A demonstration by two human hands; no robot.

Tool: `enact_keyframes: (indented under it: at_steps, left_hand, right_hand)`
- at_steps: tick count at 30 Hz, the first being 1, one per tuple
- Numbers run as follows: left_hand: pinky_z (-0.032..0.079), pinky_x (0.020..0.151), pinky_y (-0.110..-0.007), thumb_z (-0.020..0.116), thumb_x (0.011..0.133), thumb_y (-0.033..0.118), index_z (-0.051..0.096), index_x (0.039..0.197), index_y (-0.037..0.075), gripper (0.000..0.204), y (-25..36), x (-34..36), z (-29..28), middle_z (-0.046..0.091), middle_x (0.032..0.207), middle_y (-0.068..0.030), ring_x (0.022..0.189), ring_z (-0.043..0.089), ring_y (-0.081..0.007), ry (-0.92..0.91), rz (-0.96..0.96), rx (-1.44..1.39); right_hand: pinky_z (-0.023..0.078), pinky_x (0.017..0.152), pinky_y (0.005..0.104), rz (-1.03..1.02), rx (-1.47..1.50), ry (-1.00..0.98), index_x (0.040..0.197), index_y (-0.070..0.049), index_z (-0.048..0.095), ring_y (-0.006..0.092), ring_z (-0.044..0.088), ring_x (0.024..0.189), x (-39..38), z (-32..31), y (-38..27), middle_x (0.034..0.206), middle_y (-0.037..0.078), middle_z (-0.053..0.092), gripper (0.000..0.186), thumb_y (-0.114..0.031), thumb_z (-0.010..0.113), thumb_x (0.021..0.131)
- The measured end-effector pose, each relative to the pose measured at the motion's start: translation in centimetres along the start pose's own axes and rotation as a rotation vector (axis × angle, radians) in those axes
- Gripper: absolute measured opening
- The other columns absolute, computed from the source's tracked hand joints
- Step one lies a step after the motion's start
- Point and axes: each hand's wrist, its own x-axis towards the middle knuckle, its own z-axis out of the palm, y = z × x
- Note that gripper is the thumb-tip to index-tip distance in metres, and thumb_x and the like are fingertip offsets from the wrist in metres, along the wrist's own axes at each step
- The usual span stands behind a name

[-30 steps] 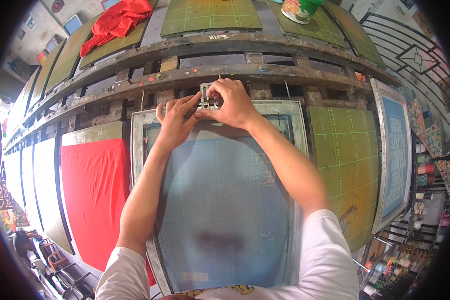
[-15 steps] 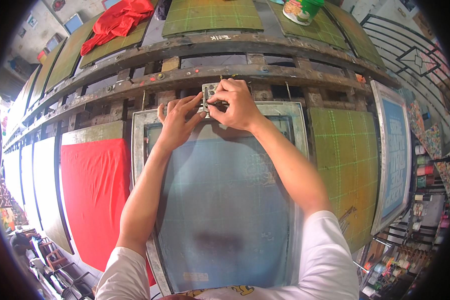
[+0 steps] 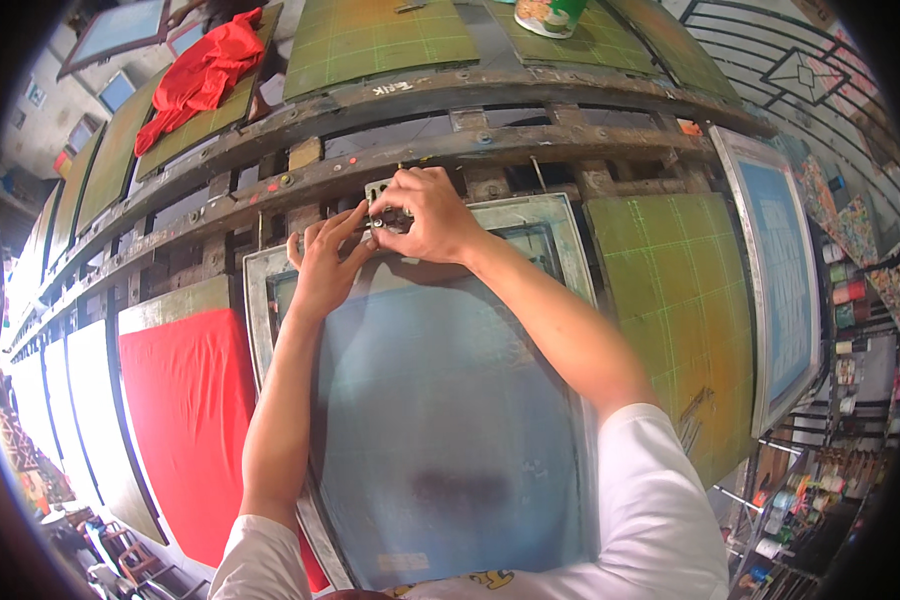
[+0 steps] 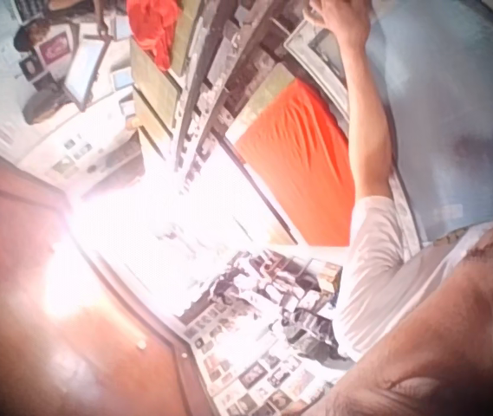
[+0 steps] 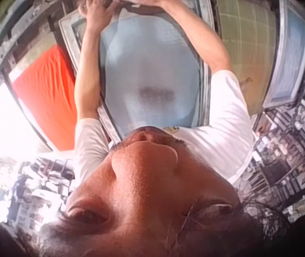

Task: The person picks up metal brackets and screws from a container and attaches them to the frame of a screen printing screen using a wrench.

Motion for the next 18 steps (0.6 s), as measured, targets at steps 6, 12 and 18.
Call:
enact_keyframes:
  at_steps: [6,12,18]
  left_hand:
    - [0.009,0.118,-0.062,0.069,0.095,0.038,0.057,0.149,0.023,0.057,-1.6,0.2,0.3,0.062,0.141,-0.0011,0.134,0.049,-0.0246,0.027,0.071,0.06]
    - [0.01,0.119,-0.054,0.067,0.098,0.037,0.053,0.152,0.021,0.058,-0.5,0.7,0.0,0.062,0.143,-0.0074,0.134,0.05,-0.0265,-0.069,0.03,0.071]
    - [0.014,0.117,-0.049,0.067,0.099,0.033,0.053,0.152,0.022,0.055,0.3,0.5,-0.3,0.063,0.142,-0.008,0.13,0.05,-0.0249,-0.095,0.026,0.024]
  right_hand:
    - [0.041,0.089,0.0397,0.021,-0.029,0.037,0.083,-0.015,0.068,0.0233,0.063,0.091,-0.1,0.4,0.8,0.086,0.001,0.063,0.033,-0.04,0.088,0.073]
    - [0.038,0.095,0.0419,0.044,-0.069,0.007,0.073,-0.017,0.07,0.0197,0.062,0.097,-1.3,0.3,1.8,0.092,-0.001,0.062,0.021,-0.034,0.083,0.076]
    - [0.038,0.094,0.0405,0.015,-0.057,0.03,0.074,-0.017,0.068,0.0206,0.061,0.097,-1.7,0.0,1.5,0.09,0.0,0.062,0.029,-0.041,0.085,0.074]
